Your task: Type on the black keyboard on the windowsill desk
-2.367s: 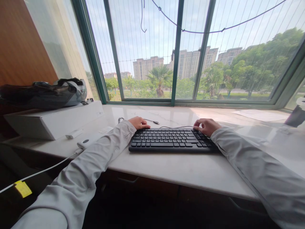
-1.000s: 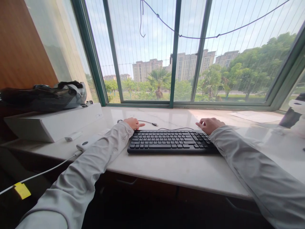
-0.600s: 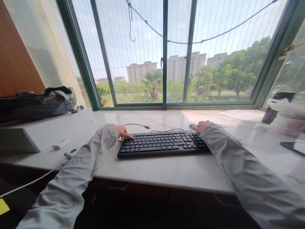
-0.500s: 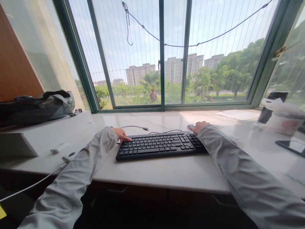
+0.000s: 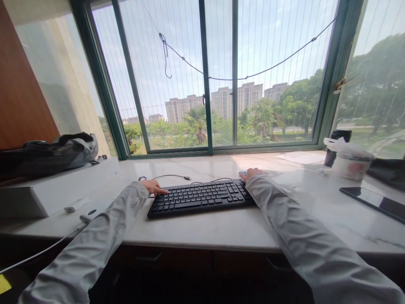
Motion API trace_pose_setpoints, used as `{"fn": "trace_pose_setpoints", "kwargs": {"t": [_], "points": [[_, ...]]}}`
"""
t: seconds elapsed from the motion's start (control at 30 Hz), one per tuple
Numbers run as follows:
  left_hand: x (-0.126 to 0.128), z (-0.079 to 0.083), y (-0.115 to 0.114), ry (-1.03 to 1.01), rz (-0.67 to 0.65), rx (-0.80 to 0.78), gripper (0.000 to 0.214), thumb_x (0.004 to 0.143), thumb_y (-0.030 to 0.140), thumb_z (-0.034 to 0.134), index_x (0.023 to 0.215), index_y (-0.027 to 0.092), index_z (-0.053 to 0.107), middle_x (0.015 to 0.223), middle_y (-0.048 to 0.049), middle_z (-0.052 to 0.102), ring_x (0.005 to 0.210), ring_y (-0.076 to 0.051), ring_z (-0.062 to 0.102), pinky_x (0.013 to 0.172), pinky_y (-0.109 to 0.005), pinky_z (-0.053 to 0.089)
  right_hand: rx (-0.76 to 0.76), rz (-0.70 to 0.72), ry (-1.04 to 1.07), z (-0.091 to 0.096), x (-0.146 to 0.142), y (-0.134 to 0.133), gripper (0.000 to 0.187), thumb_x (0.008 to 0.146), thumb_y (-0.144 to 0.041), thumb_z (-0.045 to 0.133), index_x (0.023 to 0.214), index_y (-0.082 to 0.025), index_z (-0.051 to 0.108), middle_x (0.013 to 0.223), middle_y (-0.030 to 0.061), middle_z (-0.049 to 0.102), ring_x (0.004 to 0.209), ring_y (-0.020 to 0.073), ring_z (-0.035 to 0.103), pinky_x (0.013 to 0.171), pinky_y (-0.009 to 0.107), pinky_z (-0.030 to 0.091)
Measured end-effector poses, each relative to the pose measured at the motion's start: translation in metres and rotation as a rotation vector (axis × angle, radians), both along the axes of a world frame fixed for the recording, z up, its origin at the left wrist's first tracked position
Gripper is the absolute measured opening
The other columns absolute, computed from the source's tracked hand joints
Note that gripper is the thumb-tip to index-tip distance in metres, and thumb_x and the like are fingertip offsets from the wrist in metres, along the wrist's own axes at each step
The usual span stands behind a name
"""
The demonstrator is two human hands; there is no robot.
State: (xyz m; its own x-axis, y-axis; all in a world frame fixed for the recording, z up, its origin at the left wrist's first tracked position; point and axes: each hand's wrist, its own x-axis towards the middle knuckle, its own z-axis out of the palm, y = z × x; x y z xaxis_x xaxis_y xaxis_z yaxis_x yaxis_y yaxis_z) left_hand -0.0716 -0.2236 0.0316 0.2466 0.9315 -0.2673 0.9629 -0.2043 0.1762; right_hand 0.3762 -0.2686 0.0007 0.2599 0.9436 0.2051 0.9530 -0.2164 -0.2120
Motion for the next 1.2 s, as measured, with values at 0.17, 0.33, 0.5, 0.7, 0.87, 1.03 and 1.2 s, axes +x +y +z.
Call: {"fn": "trace_pose_setpoints", "kwargs": {"t": [0.17, 0.33, 0.5, 0.7, 0.87, 1.03, 1.2], "points": [[-0.005, -0.007, -0.008, -0.098, 0.03, -0.02, 0.064, 0.051, 0.081, 0.051, 0.053, 0.017, 0.052, 0.05, -0.0011, 0.045, 0.049, -0.013, 0.039, 0.05, -0.025, 0.03, -0.008, -0.124, 0.013, 0.002, -0.001, -0.007, 0.046, 0.08, -0.058, 0.043, 0.099, -0.022, 0.065, 0.107, 0.0162, 0.061, 0.102, 0.0305, 0.056, 0.079, 0.042, 0.043], [-0.015, -0.019, -0.008, -0.224, 0.107, 0.05, 0.064, 0.053, 0.08, 0.05, 0.063, 0.017, 0.054, 0.057, -0.001, 0.047, 0.053, -0.014, 0.044, 0.049, -0.024, 0.033, 0.012, -0.07, 0.052, 0.003, -0.002, -0.01, 0.043, 0.083, -0.053, 0.04, 0.096, -0.021, 0.066, 0.109, 0.0139, 0.061, 0.1, 0.0262, 0.057, 0.079, 0.035, 0.044], [-0.017, -0.02, -0.009, -0.241, 0.126, 0.117, 0.07, 0.054, 0.078, 0.052, 0.082, 0.015, 0.061, 0.08, -0.007, 0.062, 0.069, -0.019, 0.056, 0.054, -0.025, 0.042, 0.029, -0.048, 0.079, 0.002, -0.004, -0.009, 0.039, 0.084, -0.048, 0.042, 0.094, -0.019, 0.066, 0.107, 0.0129, 0.063, 0.102, 0.0246, 0.056, 0.081, 0.032, 0.044], [-0.005, -0.003, -0.026, -0.118, 0.032, 0.379, 0.074, 0.056, 0.076, 0.054, 0.106, 0.022, 0.063, 0.107, -0.007, 0.065, 0.095, -0.026, 0.06, 0.082, -0.032, 0.046, 0.024, -0.068, 0.083, 0.0, -0.004, -0.006, 0.038, 0.082, -0.049, 0.044, 0.098, -0.02, 0.065, 0.107, 0.0114, 0.062, 0.098, 0.026, 0.058, 0.079, 0.038, 0.044], [0.028, 0.01, -0.056, -0.129, -0.295, 0.472, 0.075, 0.069, 0.072, 0.047, 0.127, 0.025, 0.052, 0.133, -0.0051, 0.05, 0.12, -0.026, 0.047, 0.102, -0.035, 0.035, 0.038, -0.066, 0.056, -0.001, -0.004, -0.007, 0.039, 0.083, -0.048, 0.043, 0.099, -0.02, 0.064, 0.108, 0.0126, 0.061, 0.102, 0.0273, 0.056, 0.083, 0.041, 0.042], [0.055, -0.012, -0.068, -0.08, -0.513, 0.39, 0.086, 0.072, 0.071, 0.047, 0.142, 0.023, 0.031, 0.147, -0.0063, 0.031, 0.133, -0.026, 0.031, 0.11, -0.037, 0.024, 0.029, -0.072, 0.056, 0.0, -0.003, -0.009, 0.042, 0.084, -0.05, 0.042, 0.103, -0.02, 0.063, 0.111, 0.013, 0.059, 0.103, 0.027, 0.055, 0.084, 0.041, 0.04], [0.059, -0.038, -0.07, -0.039, -0.467, 0.445, 0.076, 0.078, 0.07, 0.037, 0.142, 0.031, 0.028, 0.149, -0.0037, 0.024, 0.136, -0.026, 0.024, 0.111, -0.041, 0.019, 0.006, -0.094, 0.066, 0.001, -0.003, -0.01, 0.043, 0.083, -0.051, 0.042, 0.105, -0.019, 0.062, 0.11, 0.0137, 0.059, 0.103, 0.0278, 0.055, 0.083, 0.042, 0.041]]}}
